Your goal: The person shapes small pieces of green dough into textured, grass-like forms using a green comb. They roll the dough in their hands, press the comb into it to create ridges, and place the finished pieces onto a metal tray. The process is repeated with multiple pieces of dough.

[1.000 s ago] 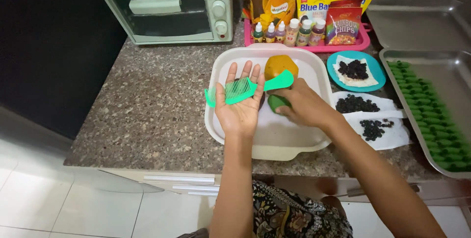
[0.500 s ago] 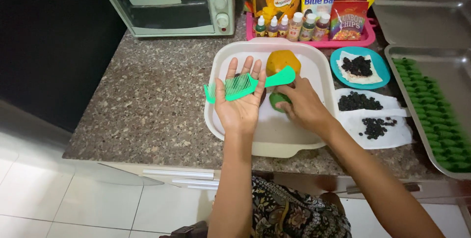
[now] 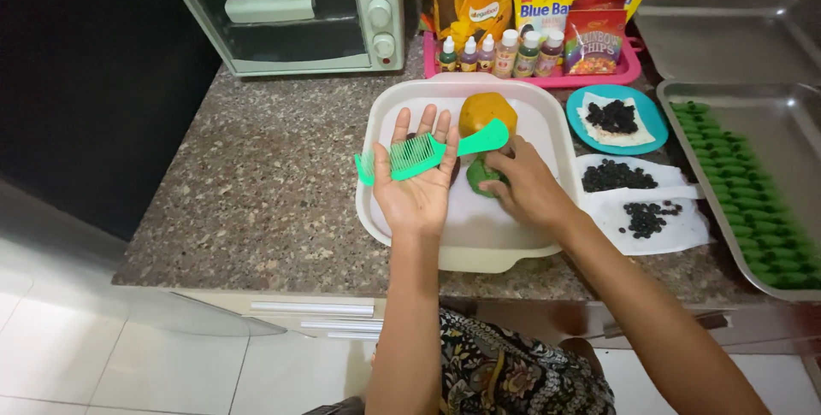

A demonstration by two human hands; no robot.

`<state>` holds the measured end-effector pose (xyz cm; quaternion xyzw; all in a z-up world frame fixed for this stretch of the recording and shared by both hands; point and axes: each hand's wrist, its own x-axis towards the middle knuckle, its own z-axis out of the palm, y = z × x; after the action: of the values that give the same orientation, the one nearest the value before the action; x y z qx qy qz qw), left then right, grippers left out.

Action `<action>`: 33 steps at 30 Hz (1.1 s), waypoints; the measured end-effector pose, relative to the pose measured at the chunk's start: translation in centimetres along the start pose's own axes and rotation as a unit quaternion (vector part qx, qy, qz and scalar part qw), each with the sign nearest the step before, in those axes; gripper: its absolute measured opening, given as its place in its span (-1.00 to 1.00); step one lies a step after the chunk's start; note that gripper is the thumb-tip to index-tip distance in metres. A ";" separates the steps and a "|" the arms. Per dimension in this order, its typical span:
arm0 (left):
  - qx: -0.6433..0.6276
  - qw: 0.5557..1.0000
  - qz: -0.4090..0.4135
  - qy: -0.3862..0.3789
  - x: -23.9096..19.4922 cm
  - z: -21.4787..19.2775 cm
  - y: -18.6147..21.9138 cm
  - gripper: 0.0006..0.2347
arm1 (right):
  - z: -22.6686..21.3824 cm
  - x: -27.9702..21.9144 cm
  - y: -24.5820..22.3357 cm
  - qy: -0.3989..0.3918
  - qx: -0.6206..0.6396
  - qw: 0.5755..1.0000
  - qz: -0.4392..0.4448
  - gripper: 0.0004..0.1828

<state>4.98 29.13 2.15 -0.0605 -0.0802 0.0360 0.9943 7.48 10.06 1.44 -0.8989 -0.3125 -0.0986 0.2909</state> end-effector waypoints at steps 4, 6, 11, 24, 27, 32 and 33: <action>0.000 1.000 -0.002 0.002 0.1 0.2 0.0 -0.53 | -0.9 -0.6 -0.8 0.010 0.006 1.000 0.030 -0.74; -0.002 1.000 0.000 0.006 0.3 0.2 0.1 -0.52 | -1.2 -0.9 -0.8 0.014 0.021 0.999 0.042 -0.74; 0.007 1.000 0.002 0.009 0.5 0.1 0.5 -0.54 | -1.3 -1.2 1.2 0.134 0.099 0.985 0.041 -0.83; 0.065 0.998 0.004 -0.003 1.5 -1.9 -1.6 -0.55 | 1.0 -1.3 -9.8 0.144 0.001 0.978 -0.154 -0.64; 0.062 0.998 0.009 0.008 1.0 -1.6 -1.5 -0.59 | 0.4 -2.1 -10.1 0.095 -0.049 0.984 -0.142 -0.63; 0.035 0.999 0.013 -0.004 1.1 -0.4 -1.7 -0.62 | -4.2 -2.2 -9.2 0.053 0.142 0.988 0.006 -0.68; 0.035 0.999 0.011 -0.005 1.2 -0.3 -1.5 -0.62 | -4.3 -2.0 -7.6 0.055 0.141 0.988 0.007 -0.68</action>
<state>6.28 27.74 2.27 -0.0264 -0.0831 0.0501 0.9949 1.22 11.37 7.67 -0.8442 -0.3008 -0.1010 0.4320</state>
